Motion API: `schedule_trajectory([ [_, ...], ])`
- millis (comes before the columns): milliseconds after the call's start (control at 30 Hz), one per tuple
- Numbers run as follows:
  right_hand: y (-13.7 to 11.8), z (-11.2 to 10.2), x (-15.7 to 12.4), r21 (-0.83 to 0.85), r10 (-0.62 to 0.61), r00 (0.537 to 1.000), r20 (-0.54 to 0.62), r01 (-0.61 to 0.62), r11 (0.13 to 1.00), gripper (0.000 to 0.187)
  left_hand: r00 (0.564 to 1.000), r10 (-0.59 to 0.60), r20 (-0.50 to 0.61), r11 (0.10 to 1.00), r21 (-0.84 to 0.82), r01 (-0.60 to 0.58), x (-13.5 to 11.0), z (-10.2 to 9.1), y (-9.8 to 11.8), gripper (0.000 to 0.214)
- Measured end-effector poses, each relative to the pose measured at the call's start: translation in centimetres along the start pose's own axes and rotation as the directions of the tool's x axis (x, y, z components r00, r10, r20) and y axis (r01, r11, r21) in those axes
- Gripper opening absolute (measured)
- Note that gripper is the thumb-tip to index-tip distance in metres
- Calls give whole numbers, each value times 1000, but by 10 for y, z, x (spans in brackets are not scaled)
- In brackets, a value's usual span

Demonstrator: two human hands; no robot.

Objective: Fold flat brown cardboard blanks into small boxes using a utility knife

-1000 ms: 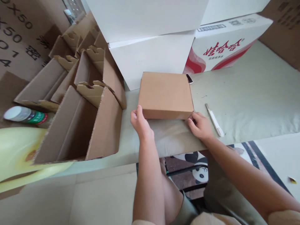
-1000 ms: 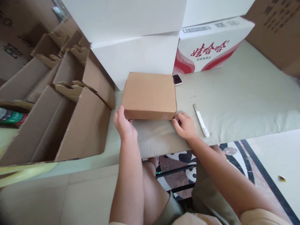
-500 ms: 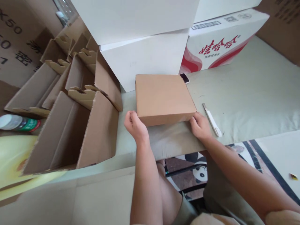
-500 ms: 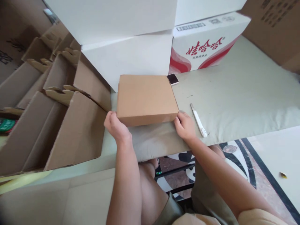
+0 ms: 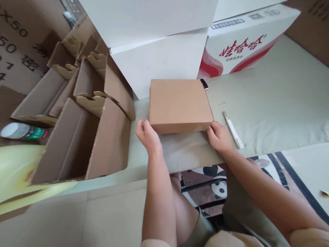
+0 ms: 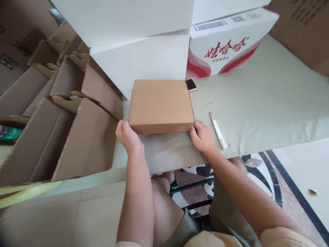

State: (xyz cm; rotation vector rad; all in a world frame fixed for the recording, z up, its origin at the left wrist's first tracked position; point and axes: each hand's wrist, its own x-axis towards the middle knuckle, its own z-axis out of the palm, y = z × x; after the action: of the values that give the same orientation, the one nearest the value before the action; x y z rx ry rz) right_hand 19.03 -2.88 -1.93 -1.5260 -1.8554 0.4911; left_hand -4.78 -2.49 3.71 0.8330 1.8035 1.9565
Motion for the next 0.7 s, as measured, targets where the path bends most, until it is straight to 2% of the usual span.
schedule_trajectory([
  [233, 0, 0, 0, -8, 2, 1000, -7, -2, 1000, 22, 999, 37, 28, 999, 4, -37, -1, -1, 0, 29],
  [700, -2, 1, 1, 1, 9, 1000, -19, -9, 1000, 21, 1000, -16, 6, 1000, -6, 16, 0, 3, 3, 27],
])
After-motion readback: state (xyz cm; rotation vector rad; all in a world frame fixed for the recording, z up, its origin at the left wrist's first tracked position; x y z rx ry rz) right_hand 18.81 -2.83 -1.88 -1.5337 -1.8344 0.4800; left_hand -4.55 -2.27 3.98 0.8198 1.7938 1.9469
